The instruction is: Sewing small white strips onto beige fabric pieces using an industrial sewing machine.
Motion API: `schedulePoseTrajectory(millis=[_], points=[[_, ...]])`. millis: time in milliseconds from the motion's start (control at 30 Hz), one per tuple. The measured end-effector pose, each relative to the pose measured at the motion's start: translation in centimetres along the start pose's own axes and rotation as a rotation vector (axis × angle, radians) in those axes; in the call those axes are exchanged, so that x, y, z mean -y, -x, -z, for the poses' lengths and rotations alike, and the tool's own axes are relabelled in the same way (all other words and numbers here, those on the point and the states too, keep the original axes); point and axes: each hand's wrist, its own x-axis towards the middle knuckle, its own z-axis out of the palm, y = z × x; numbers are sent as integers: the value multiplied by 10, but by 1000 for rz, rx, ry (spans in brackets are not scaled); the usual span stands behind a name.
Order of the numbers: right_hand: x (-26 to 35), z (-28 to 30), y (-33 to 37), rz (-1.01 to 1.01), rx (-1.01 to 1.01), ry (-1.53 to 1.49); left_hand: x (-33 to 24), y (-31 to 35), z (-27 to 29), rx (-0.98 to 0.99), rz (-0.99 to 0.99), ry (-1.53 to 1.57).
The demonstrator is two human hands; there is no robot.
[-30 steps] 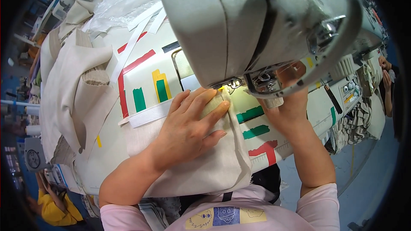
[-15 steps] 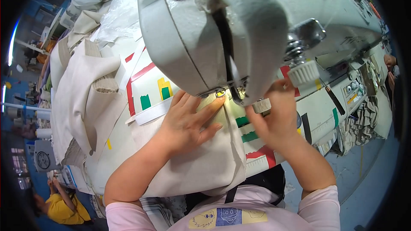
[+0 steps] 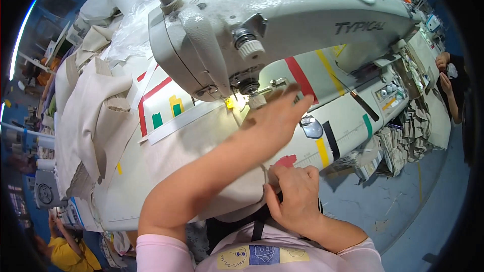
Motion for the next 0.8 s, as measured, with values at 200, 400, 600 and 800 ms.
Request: schedulePoseTrajectory(millis=[200, 400, 600, 800], points=[[-4, -6, -10, -14, -20, 58, 17, -9, 1, 236, 139, 77], [-5, -8, -13, 19, -42, 35, 23, 65, 31, 79, 307, 67], [-4, -14, -16, -12, -74, -181, 37, 132, 26, -257, 274, -276], [0, -9, -9, -84, -96, -204, 32, 119, 38, -107, 97, -157]])
